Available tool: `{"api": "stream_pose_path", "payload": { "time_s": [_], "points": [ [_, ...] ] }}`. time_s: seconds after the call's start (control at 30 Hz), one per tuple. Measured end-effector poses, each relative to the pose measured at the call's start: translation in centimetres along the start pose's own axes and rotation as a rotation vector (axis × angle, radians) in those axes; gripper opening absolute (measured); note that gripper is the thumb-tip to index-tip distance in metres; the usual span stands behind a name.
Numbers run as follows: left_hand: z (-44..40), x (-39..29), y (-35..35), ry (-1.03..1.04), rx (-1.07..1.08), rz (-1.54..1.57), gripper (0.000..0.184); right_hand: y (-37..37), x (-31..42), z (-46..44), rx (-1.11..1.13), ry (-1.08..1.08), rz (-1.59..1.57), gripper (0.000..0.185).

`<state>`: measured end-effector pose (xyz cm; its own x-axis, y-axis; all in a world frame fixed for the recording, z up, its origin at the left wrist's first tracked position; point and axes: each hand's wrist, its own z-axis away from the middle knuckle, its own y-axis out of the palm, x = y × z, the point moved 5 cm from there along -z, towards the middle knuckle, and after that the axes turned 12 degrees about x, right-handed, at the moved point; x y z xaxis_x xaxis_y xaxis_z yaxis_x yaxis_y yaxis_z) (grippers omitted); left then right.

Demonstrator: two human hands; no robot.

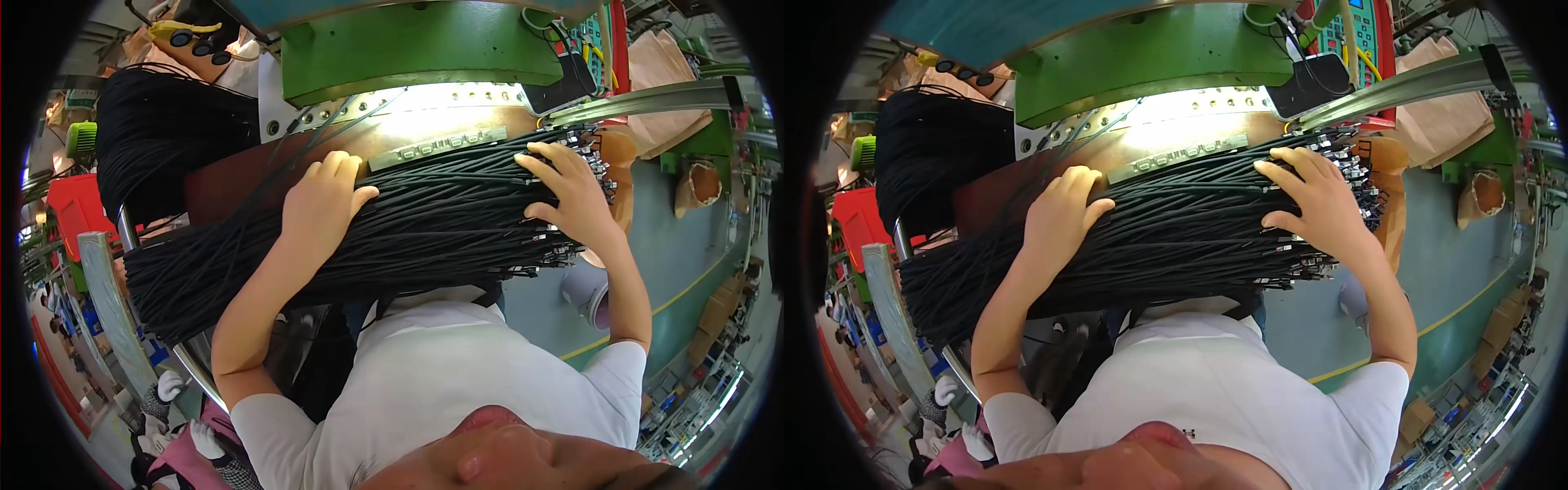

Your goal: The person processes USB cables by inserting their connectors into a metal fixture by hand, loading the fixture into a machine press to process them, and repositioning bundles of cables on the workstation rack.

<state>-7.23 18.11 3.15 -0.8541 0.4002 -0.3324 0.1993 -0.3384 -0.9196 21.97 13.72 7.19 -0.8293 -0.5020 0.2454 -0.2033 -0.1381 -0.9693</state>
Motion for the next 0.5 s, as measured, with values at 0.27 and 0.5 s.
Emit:
{"api": "stream_pose_path", "payload": {
  "time_s": [0.27, 0.5],
  "points": [
    [-0.9, -0.3, -1.1, -0.014, 0.276, 0.098, 0.02, 4.0, -3.5, -9.1, 0.507, 0.13, -0.467, 0.031],
    [0.0, -2.1, -3.7, 0.198, -0.17, 0.083, 0.017, 2.2, -3.6, -10.1, 0.543, 0.159, -0.554, 0.033]
  ]
}}
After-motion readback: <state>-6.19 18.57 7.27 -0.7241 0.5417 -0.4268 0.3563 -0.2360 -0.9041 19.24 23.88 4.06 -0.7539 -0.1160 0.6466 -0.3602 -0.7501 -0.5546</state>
